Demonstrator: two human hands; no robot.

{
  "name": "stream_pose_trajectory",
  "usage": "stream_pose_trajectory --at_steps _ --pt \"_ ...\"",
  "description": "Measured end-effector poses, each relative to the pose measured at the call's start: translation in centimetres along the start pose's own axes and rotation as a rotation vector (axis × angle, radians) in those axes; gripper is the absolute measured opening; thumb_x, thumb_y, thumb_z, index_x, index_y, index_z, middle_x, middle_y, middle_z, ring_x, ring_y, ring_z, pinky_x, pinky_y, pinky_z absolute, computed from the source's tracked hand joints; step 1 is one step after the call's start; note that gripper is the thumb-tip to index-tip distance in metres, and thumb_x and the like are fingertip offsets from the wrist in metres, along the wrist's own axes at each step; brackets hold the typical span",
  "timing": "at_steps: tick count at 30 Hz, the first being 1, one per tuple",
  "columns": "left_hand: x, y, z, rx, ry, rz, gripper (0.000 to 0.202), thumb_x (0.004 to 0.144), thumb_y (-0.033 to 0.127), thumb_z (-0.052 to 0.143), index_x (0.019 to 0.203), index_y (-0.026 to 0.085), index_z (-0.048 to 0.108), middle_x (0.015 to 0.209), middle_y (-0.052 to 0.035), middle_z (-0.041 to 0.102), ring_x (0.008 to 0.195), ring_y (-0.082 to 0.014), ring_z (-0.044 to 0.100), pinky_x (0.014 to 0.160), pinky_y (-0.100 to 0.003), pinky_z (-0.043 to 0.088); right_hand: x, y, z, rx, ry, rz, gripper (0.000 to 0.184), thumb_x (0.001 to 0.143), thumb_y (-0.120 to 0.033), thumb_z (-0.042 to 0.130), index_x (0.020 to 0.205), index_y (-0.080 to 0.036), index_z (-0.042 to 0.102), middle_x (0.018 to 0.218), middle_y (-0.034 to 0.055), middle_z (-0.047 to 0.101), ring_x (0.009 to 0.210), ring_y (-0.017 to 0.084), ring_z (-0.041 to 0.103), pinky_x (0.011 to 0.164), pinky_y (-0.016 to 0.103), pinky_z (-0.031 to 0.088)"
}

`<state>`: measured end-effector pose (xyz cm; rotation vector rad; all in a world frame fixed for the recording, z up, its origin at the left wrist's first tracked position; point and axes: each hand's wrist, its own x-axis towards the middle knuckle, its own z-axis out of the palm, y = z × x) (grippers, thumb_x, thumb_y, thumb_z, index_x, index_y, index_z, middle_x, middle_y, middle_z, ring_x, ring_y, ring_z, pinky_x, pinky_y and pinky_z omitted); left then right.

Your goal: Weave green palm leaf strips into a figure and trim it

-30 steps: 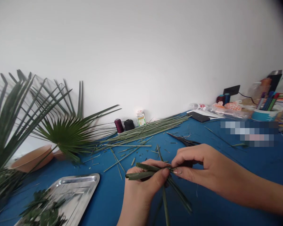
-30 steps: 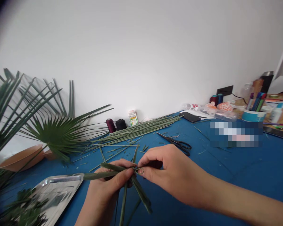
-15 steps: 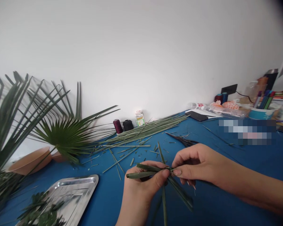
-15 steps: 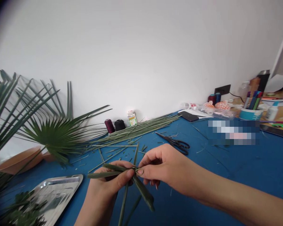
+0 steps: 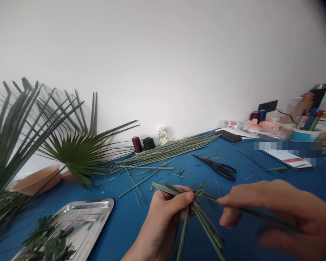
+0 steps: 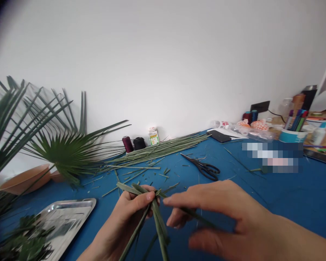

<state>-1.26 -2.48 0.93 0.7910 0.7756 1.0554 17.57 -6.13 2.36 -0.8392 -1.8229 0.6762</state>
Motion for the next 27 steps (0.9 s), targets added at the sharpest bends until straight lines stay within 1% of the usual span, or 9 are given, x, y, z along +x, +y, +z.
stream_pose_trajectory --at_steps 2,4,7,9,12,15,18,21,27 --pt "-0.1 -0.1 0.0 -0.016 0.006 -0.017 0.012 0.057 0.016 0.074 0.063 0.010 0.066 0.052 -0.0024 0.062 0.046 -0.0063 0.050 0.047 -0.015 0.038 0.7 0.1 -0.5 0.078 -0.116 -0.002 0.028 0.076 -0.021 0.060 0.098 -0.038 0.064 0.071 -0.0021 0.071 0.061 0.013 0.066 0.058 0.019 0.052" --pt "-0.1 -0.2 0.1 -0.014 0.007 -0.007 0.012 0.057 0.016 0.073 0.063 0.010 0.065 0.052 -0.0021 0.061 0.046 -0.0064 0.050 0.047 -0.015 0.037 1.2 0.3 -0.5 0.162 -0.134 0.025 0.027 0.077 -0.016 0.059 0.093 -0.036 0.067 0.069 -0.0025 0.071 0.060 0.011 0.065 0.057 0.017 0.051" --pt "-0.1 -0.4 0.2 0.020 0.017 0.071 0.012 0.058 0.018 0.073 0.062 0.010 0.065 0.050 -0.0002 0.058 0.046 -0.0058 0.048 0.046 -0.015 0.036 1.3 0.6 0.2 0.295 -0.193 0.154 0.014 0.073 -0.021 0.064 0.081 -0.030 0.071 0.062 -0.0006 0.067 0.055 0.010 0.062 0.053 0.017 0.049" --pt "-0.3 -0.4 0.4 0.066 0.076 0.156 0.012 0.057 0.017 0.074 0.061 0.011 0.065 0.050 0.0012 0.058 0.047 -0.0059 0.049 0.046 -0.015 0.037 1.2 0.7 0.8 0.391 -0.239 0.282 0.008 0.072 -0.029 0.066 0.075 -0.026 0.073 0.058 -0.0003 0.062 0.051 0.008 0.058 0.049 0.015 0.046" --pt "-0.7 -0.3 0.6 0.180 0.177 0.265 0.011 0.054 0.016 0.075 0.059 0.013 0.066 0.051 0.0017 0.060 0.048 -0.0069 0.051 0.048 -0.015 0.040 1.2 0.6 1.3 0.491 -0.241 0.388 0.021 0.074 -0.041 0.061 0.075 -0.022 0.072 0.053 -0.0014 0.055 0.046 0.006 0.051 0.045 0.015 0.043" --pt "-0.9 -0.2 0.6 0.289 0.226 0.303 0.010 0.053 0.018 0.075 0.058 0.014 0.066 0.053 0.0009 0.062 0.050 -0.0084 0.053 0.049 -0.016 0.041 1.1 0.1 1.7 0.374 -0.164 0.397 0.028 0.078 -0.042 0.053 0.071 -0.020 0.069 0.049 -0.0029 0.048 0.044 0.006 0.045 0.042 0.016 0.039" --pt "-1.1 -0.2 0.8 0.316 0.262 0.327 0.009 0.054 0.018 0.074 0.059 0.017 0.066 0.054 0.0014 0.064 0.052 -0.0090 0.053 0.050 -0.016 0.042 0.7 -0.5 2.7 0.078 0.024 0.343 0.027 0.075 -0.037 0.056 0.056 -0.019 0.062 0.047 -0.0036 0.043 0.041 0.007 0.040 0.037 0.016 0.032" --pt "-1.5 -0.5 1.1 0.280 0.328 0.380 0.008 0.053 0.018 0.073 0.057 0.019 0.066 0.054 0.0031 0.063 0.052 -0.0089 0.054 0.050 -0.015 0.041 0.2 -0.4 4.2 -0.136 0.157 0.295 0.024 0.073 -0.031 0.054 0.053 -0.020 0.060 0.047 -0.0029 0.045 0.043 0.010 0.043 0.039 0.018 0.035" --pt "-1.9 -1.0 1.4 0.319 0.370 0.526 0.008 0.053 0.016 0.072 0.058 0.022 0.067 0.057 0.0035 0.062 0.051 -0.0086 0.052 0.047 -0.016 0.040 -0.3 0.3 5.9 -0.147 0.191 0.363 0.021 0.074 -0.031 0.050 0.057 -0.019 0.057 0.053 -0.0005 0.054 0.051 0.014 0.052 0.047 0.021 0.043"
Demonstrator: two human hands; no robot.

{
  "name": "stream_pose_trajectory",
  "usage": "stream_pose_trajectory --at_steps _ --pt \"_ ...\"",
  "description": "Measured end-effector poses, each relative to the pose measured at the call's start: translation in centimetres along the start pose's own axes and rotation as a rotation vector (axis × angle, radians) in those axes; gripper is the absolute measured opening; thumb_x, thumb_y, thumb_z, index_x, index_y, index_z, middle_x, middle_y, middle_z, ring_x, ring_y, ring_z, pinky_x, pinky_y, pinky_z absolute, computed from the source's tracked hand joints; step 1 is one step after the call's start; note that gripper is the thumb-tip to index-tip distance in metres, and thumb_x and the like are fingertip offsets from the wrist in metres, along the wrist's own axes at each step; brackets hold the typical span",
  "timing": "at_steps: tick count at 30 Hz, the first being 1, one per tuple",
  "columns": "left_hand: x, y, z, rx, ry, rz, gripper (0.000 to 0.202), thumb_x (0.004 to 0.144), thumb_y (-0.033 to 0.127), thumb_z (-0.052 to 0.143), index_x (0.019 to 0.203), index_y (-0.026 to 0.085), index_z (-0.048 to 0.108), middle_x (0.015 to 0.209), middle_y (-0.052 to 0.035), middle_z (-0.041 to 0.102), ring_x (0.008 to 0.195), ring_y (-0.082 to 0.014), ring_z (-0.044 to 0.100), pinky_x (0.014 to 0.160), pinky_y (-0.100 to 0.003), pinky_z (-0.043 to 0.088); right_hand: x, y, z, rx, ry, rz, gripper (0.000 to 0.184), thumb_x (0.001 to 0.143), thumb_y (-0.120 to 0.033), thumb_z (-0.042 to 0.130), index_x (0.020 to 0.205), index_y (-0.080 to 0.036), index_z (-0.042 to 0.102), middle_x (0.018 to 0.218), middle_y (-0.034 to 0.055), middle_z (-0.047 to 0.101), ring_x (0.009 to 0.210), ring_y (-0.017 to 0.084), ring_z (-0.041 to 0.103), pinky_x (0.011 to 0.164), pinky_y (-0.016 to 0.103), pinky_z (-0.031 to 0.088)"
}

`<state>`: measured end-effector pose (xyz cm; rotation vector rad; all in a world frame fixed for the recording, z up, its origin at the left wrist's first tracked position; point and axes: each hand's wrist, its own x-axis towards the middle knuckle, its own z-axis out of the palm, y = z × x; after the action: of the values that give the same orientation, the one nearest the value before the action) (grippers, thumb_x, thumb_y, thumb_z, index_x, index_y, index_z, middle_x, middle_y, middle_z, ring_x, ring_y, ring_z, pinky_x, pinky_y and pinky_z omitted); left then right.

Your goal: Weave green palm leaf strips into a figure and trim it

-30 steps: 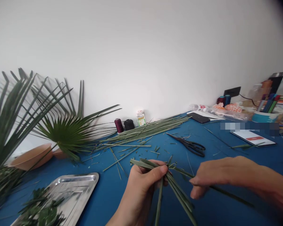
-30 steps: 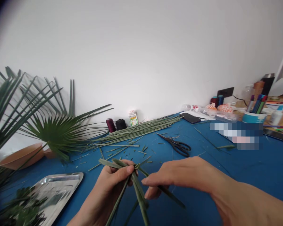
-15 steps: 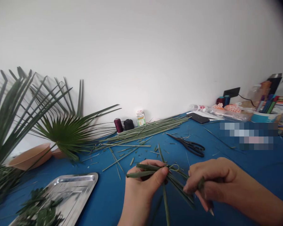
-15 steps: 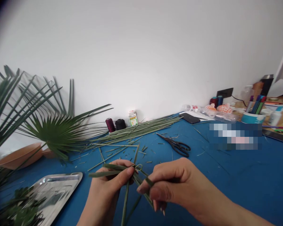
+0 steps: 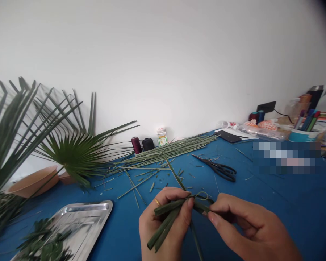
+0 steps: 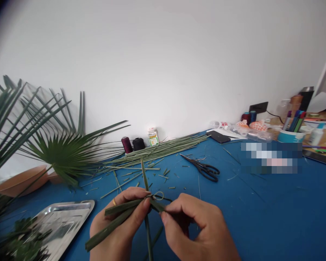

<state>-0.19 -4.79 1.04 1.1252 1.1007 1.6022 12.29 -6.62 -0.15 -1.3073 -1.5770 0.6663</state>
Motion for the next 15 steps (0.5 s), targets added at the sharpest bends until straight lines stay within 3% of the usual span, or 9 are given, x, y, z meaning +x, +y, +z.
stream_pose_trajectory --at_steps 3,11,15 --pt "0.0 -0.2 0.0 0.005 0.000 0.103 0.013 0.054 0.011 0.070 0.058 0.023 0.067 0.060 0.0039 0.062 0.054 -0.0090 0.054 0.049 -0.015 0.041 0.0 -0.2 0.3 0.033 0.016 -0.007 0.022 0.075 -0.031 0.050 0.057 -0.019 0.055 0.054 -0.0005 0.054 0.053 0.014 0.052 0.049 0.021 0.044" --pt "-0.2 -0.8 0.1 0.089 0.024 0.366 0.019 0.057 0.003 0.067 0.061 0.022 0.065 0.064 0.0023 0.061 0.057 -0.0104 0.055 0.052 -0.017 0.044 -0.2 -1.4 1.4 0.162 0.254 0.004 0.026 0.069 -0.024 0.048 0.047 -0.019 0.036 0.047 -0.0052 0.033 0.042 0.008 0.034 0.036 0.017 0.030" --pt "-0.2 -1.1 0.0 0.104 0.021 0.408 0.018 0.058 0.004 0.067 0.063 0.021 0.064 0.066 0.0013 0.062 0.059 -0.0117 0.056 0.053 -0.018 0.044 -0.2 -1.5 1.8 0.166 0.247 0.034 0.028 0.068 -0.026 0.048 0.047 -0.019 0.031 0.048 -0.0055 0.030 0.042 0.008 0.030 0.036 0.017 0.028"
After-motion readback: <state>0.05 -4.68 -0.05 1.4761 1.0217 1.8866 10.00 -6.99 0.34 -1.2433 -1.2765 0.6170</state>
